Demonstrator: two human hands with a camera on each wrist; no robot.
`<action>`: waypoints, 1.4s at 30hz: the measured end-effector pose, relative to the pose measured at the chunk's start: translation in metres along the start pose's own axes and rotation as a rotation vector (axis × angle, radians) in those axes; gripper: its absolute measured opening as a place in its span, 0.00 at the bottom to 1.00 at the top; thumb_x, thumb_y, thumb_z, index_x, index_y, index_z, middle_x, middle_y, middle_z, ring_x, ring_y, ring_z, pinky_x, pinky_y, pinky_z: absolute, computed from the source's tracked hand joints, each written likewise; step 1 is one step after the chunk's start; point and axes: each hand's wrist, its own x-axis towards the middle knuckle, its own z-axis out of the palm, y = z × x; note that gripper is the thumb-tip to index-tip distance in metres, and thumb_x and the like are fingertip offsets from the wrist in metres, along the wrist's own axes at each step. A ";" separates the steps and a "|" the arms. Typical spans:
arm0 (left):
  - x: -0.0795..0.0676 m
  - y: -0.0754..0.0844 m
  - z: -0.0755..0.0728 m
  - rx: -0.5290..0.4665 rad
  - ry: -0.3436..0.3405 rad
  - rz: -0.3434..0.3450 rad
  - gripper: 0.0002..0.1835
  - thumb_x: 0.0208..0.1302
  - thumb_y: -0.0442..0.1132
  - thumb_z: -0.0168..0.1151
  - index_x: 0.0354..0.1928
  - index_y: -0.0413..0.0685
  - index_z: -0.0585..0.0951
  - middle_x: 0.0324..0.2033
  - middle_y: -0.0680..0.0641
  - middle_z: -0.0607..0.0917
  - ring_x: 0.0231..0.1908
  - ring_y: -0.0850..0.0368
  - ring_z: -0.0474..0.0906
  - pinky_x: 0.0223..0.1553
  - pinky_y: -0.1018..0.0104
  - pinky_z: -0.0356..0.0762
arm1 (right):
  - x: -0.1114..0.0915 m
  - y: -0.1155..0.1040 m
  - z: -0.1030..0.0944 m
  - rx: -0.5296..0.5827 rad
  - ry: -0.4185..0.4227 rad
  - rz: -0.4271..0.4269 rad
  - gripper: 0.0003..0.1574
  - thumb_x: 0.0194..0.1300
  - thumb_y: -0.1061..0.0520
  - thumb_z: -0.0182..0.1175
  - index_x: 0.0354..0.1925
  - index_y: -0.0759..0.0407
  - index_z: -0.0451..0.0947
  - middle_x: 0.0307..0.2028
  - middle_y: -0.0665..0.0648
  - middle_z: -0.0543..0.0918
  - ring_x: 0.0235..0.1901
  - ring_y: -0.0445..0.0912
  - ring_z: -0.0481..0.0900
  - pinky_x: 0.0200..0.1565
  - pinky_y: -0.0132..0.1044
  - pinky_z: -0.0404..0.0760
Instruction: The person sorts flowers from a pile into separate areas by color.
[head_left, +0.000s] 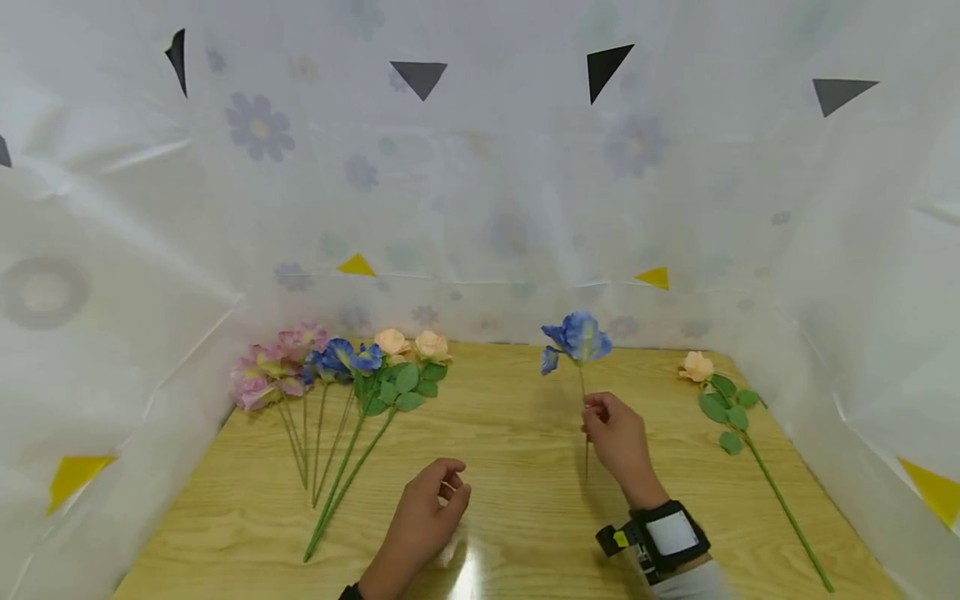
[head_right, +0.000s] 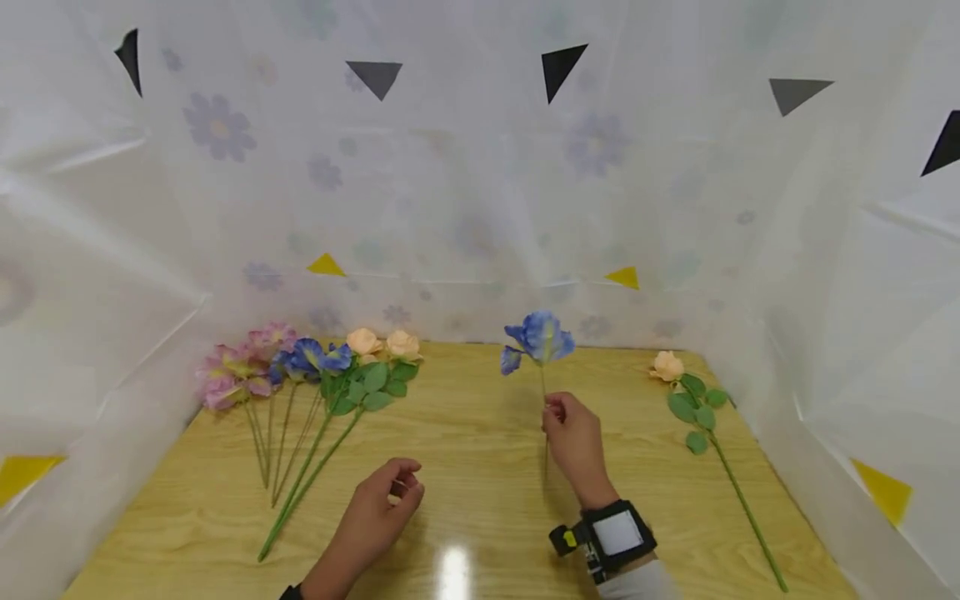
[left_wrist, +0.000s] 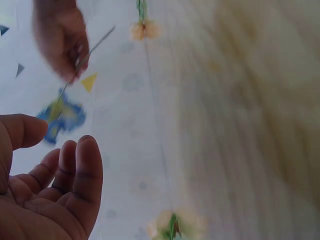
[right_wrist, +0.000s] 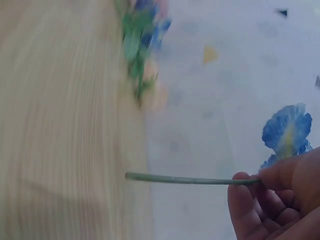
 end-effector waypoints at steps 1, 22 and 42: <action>0.000 -0.002 -0.005 0.010 0.013 -0.013 0.13 0.67 0.43 0.55 0.51 0.48 0.76 0.36 0.51 0.79 0.34 0.61 0.75 0.31 0.65 0.78 | 0.007 0.010 -0.008 -0.050 0.007 0.001 0.13 0.68 0.59 0.52 0.49 0.61 0.75 0.35 0.63 0.81 0.29 0.48 0.80 0.24 0.39 0.80; -0.006 -0.062 -0.107 0.498 0.224 -0.120 0.18 0.62 0.39 0.59 0.51 0.35 0.76 0.42 0.36 0.77 0.39 0.43 0.76 0.35 0.47 0.77 | 0.053 0.140 -0.104 -0.495 -0.153 -0.003 0.16 0.65 0.63 0.50 0.44 0.76 0.75 0.37 0.74 0.80 0.32 0.60 0.77 0.31 0.53 0.77; 0.001 -0.096 -0.151 0.604 0.099 -0.300 0.24 0.63 0.36 0.54 0.54 0.21 0.69 0.43 0.22 0.74 0.41 0.30 0.73 0.39 0.39 0.74 | 0.036 0.138 -0.108 -0.293 -0.255 0.201 0.34 0.72 0.42 0.40 0.57 0.70 0.68 0.42 0.67 0.77 0.33 0.52 0.72 0.31 0.44 0.71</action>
